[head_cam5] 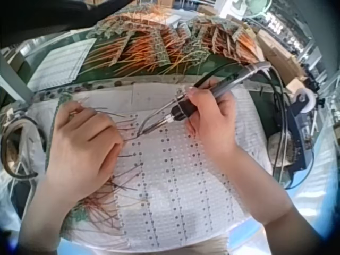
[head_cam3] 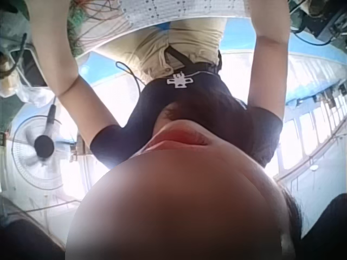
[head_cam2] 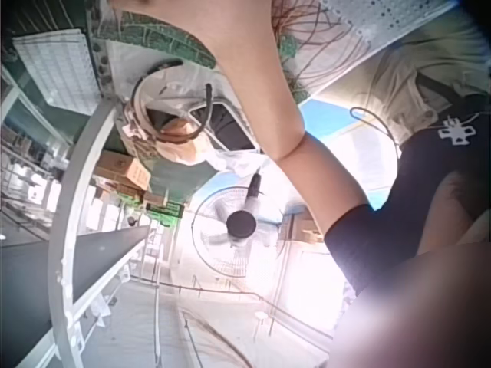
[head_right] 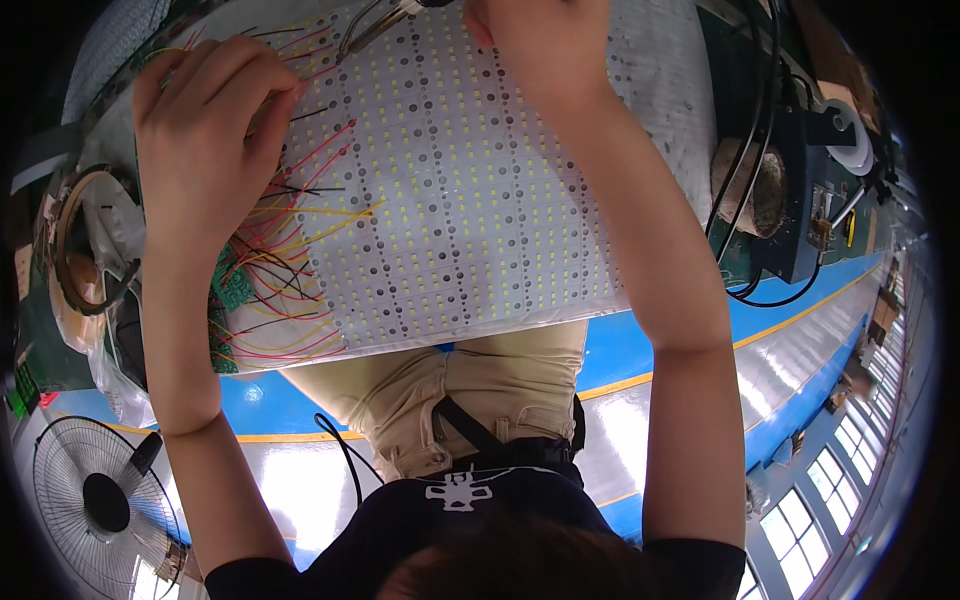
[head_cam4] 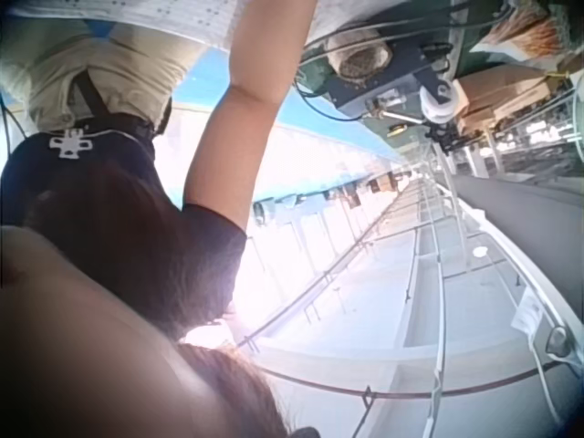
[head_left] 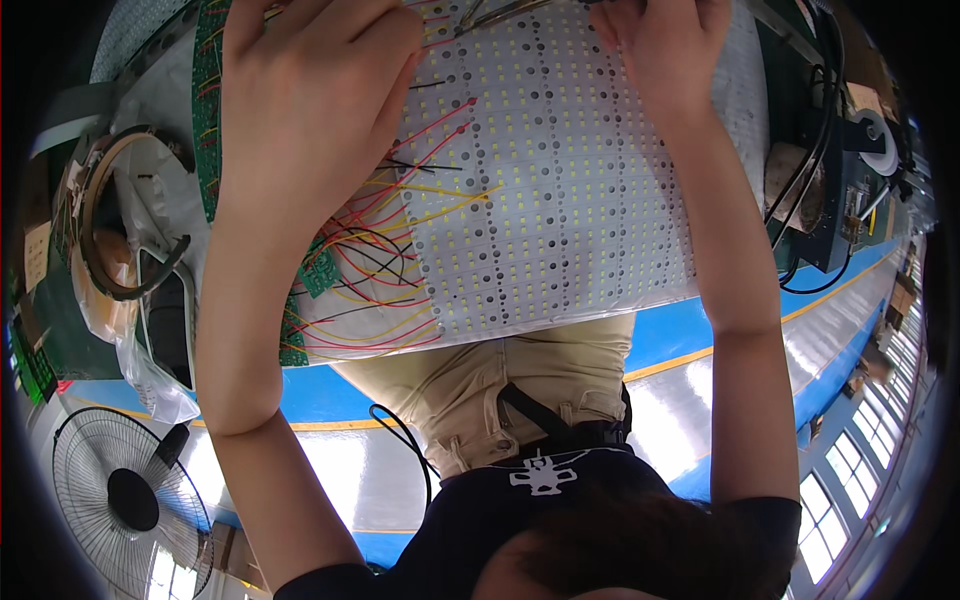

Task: The person solders thin wires from a control board onto an LED panel array using a soldering iron.

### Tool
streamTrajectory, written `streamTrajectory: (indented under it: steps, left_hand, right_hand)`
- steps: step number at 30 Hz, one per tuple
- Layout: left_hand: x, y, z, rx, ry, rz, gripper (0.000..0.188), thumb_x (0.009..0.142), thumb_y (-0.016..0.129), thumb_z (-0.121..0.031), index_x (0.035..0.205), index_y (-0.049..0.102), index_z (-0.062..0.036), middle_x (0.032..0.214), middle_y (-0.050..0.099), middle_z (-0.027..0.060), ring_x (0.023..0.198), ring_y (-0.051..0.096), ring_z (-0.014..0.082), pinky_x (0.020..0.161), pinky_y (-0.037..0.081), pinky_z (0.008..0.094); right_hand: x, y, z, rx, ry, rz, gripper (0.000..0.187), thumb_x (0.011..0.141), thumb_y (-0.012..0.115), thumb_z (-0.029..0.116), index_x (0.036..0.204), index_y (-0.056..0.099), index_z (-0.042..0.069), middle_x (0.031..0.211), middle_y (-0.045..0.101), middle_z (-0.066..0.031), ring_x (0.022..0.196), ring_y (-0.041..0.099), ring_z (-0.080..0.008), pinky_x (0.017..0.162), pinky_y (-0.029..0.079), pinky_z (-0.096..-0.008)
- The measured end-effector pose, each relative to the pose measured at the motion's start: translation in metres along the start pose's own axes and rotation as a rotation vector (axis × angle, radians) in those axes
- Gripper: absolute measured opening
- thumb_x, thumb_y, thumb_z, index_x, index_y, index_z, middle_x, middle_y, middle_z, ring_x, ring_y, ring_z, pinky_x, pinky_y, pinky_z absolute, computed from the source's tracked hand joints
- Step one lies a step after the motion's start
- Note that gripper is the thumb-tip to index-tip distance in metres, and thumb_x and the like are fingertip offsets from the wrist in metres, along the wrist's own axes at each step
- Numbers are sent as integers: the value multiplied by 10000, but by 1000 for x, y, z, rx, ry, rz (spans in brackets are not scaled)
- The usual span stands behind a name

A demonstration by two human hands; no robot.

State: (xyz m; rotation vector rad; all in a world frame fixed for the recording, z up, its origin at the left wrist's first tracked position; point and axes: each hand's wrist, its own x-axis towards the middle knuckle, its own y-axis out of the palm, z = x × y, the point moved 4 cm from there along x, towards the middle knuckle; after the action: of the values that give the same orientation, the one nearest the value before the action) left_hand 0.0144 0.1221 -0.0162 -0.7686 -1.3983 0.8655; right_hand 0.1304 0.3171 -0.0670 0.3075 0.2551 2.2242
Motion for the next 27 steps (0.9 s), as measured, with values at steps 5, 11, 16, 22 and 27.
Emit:
streamTrajectory:
  steps: [5, 11, 16, 22, 27]
  left_hand:
    - [0, 1, 0, 9, -3, 8, 151, 784, 786, -94, 819, 645, -134, 903, 655, -49, 862, 661, 178, 941, 445, 388]
    - [-1, 1, -1, 9, -3, -4, 154, 781, 795, -106, 817, 649, -137, 896, 658, -46, 865, 665, 185, 943, 448, 392]
    - [-1, 1, 0, 17, -3, -8, 154, 781, 803, -112, 813, 655, -137, 893, 663, -47, 879, 673, 187, 947, 453, 400]
    - [0, 0, 0, 9, 1, -3, 153, 783, 801, -106, 813, 654, -135, 898, 662, -43, 881, 671, 189, 954, 454, 406]
    - [0, 0, 0, 8, 1, 11, 149, 781, 795, -98, 812, 654, -133, 897, 660, -43, 880, 669, 186, 959, 451, 399]
  right_hand:
    - [0, 1, 0, -7, -8, 19, 234, 968, 637, 123, 799, 476, 109, 496, 407, 3, 354, 340, -104, 368, 321, -283]
    - [-2, 1, 1, -15, 25, -8, 231, 970, 632, 124, 798, 480, 102, 497, 404, 6, 354, 333, -98, 369, 309, -276]
    - [-2, 1, 0, -23, -8, 13, 218, 969, 625, 118, 805, 484, 95, 498, 405, 6, 353, 332, -96, 365, 303, -277]
    - [-1, 2, 1, -8, -15, 21, 217, 960, 634, 102, 807, 481, 84, 498, 405, -1, 353, 339, -102, 365, 310, -283]
    - [-1, 1, 1, 6, -1, 12, 219, 951, 643, 86, 808, 478, 81, 500, 405, -6, 352, 344, -112, 367, 324, -291]
